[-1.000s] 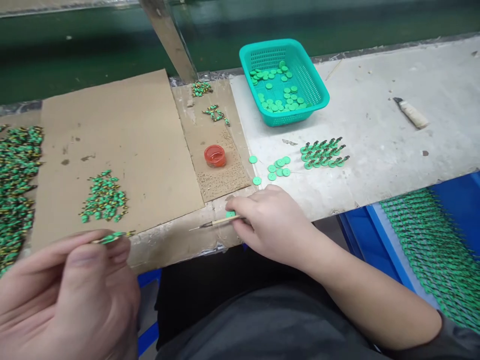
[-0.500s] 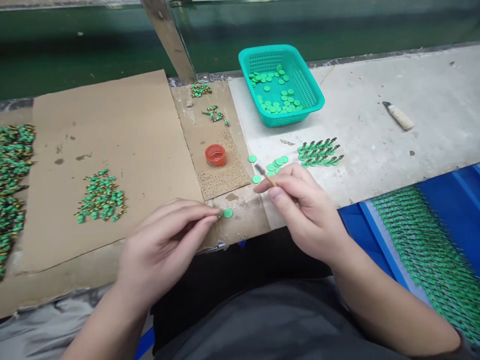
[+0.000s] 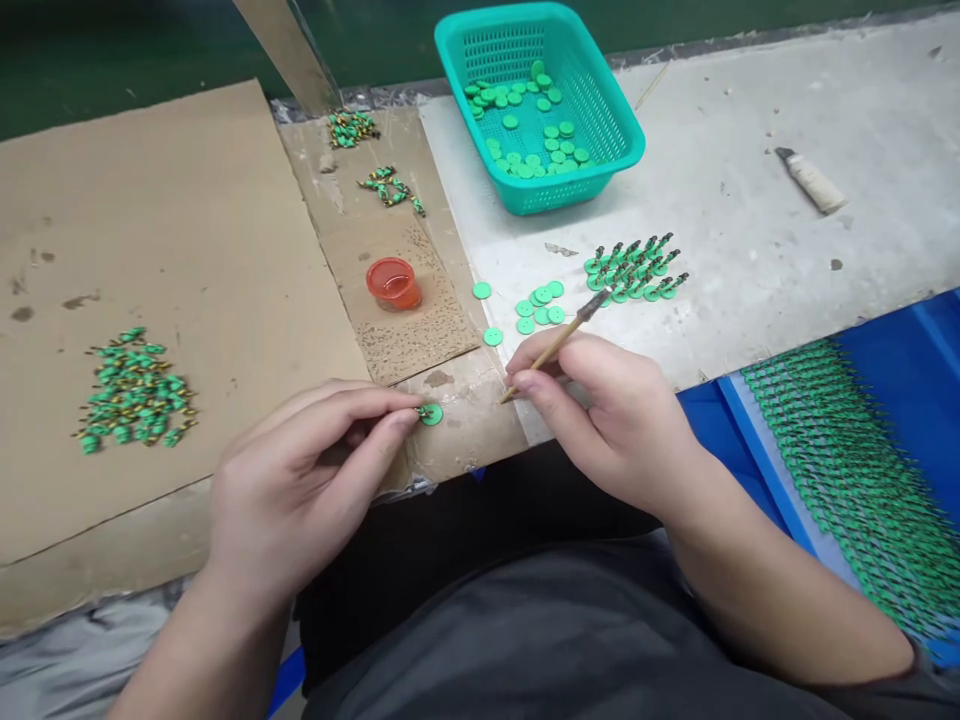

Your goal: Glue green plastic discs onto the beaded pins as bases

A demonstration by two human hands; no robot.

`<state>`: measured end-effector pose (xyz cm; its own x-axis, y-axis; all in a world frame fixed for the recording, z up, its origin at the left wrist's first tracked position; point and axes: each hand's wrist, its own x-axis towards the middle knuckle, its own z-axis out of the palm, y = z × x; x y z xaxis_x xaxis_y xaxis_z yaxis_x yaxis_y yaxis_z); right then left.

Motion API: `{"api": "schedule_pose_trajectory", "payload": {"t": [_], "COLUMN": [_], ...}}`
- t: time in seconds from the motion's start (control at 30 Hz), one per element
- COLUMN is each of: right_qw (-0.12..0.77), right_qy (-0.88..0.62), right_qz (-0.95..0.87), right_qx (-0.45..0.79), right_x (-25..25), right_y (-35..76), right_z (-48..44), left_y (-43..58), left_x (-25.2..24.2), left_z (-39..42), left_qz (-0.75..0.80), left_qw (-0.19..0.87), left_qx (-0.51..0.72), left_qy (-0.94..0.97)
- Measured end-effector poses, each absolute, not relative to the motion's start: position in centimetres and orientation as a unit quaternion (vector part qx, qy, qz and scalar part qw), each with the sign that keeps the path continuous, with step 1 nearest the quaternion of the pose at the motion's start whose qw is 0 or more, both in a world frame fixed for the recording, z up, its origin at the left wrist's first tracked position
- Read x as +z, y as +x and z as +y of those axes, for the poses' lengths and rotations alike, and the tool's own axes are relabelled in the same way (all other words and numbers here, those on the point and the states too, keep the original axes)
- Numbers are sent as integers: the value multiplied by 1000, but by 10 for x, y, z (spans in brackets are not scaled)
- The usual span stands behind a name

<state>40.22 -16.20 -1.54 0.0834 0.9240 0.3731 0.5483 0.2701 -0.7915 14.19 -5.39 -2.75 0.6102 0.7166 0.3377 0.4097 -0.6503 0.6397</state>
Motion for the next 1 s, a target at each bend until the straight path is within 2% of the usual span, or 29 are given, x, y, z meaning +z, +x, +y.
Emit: {"api": "schedule_pose_trajectory", "payload": {"t": [0.27, 0.53, 1.0], "right_qw": [455, 361, 348], "right_qy": [-564, -600, -611], "right_qz": [-662, -689, -694], "right_qx": [190, 187, 157], "right_x": [-14, -10, -12], "right_y": [403, 404, 405], "right_z": [-164, -169, -166], "left_y": [145, 143, 146], "left_x": [-28, -29, -32], "left_z": [-54, -53, -56], "left_qz": [304, 274, 302], "left_qw": [222, 235, 220], "left_qx": [303, 306, 328], "left_qy": [876, 881, 868]}}
